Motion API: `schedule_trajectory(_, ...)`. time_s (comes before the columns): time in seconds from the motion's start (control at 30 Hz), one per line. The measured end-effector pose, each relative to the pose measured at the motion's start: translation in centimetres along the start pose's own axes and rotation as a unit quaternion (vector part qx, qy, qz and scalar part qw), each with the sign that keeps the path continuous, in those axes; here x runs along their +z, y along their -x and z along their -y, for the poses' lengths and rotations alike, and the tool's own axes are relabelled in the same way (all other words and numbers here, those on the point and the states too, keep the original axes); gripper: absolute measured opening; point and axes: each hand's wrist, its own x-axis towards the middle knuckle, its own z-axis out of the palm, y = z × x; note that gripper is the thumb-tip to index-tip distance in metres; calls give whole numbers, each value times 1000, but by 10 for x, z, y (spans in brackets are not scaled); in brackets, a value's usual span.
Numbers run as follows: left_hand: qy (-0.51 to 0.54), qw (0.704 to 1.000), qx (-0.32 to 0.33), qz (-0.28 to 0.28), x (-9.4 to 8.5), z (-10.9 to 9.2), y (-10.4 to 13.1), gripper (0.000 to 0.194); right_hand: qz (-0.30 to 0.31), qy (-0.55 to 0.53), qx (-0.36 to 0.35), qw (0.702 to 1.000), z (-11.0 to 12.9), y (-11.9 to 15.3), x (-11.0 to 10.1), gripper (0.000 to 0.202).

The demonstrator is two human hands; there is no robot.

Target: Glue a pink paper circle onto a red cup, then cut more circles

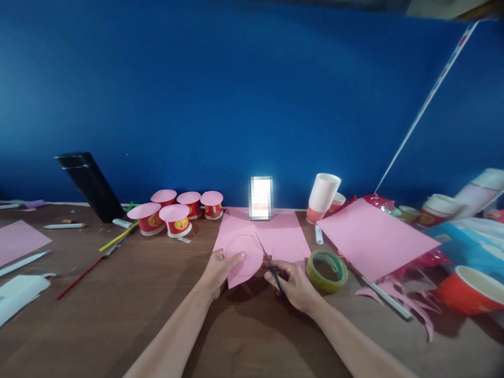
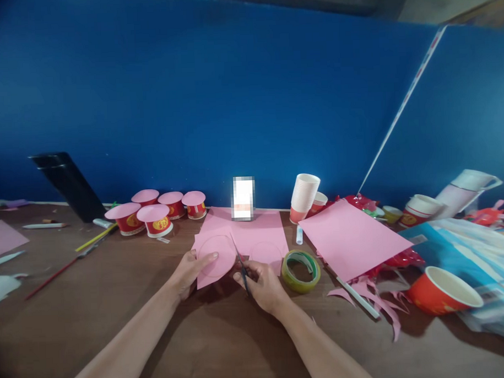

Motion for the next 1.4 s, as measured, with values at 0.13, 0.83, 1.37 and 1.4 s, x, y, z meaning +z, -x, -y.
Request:
schedule_trajectory(0.13, -5, 1000, 1, 17, -3, 1, 0, 42, -3, -9, 2, 1000, -1, 0, 1, 30)
schedule_trajectory(0.83, 9, 999, 14, 30, 0, -1, 0, 39, -21, -66, 55, 996, -7, -2, 3, 33)
schedule_trajectory(1.37, 83, 994, 62, 37, -8, 8, 2, 26, -36, -26, -60, 997, -8, 1, 8, 28)
schedule_trajectory(1.4, 93, 993, 66, 25, -9, 9, 1, 24, -41, -16, -68, 997, -8, 2, 8, 28)
